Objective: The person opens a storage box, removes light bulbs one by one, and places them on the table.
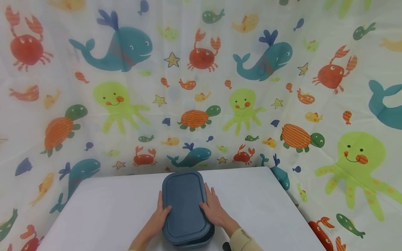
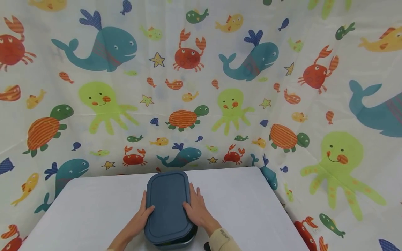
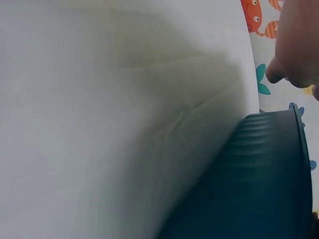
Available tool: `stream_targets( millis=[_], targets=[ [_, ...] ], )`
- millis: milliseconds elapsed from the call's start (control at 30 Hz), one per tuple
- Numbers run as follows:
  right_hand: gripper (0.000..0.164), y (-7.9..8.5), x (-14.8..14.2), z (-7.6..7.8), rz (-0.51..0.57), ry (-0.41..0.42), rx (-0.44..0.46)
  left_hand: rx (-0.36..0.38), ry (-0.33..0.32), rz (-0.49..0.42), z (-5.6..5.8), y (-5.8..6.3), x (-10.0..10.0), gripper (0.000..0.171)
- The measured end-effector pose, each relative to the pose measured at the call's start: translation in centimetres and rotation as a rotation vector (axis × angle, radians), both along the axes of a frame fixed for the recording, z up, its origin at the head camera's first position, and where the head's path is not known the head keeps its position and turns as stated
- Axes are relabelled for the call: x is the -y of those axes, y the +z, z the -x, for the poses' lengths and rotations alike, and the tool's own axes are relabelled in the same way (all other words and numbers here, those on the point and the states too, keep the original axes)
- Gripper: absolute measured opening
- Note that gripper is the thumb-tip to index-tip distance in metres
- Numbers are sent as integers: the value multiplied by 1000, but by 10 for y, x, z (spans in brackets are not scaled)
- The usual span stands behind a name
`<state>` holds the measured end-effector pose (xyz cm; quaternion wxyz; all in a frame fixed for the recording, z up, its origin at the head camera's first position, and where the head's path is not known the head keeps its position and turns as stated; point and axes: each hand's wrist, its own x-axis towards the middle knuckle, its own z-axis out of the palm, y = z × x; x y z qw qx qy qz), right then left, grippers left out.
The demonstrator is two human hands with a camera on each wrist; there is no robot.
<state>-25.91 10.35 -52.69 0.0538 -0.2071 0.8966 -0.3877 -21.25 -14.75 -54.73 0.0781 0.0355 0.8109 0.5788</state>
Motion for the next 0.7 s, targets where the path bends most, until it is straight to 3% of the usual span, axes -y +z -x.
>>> stream_targets(
  millis=[300,700],
  targets=[
    [71,8,18,-5,-30,22,-22,40,-29,-12,-4,7,22,82],
    [71,22,49,-22,-44,52,-10,84,-43,-30,-13,5,58,79]
  ],
)
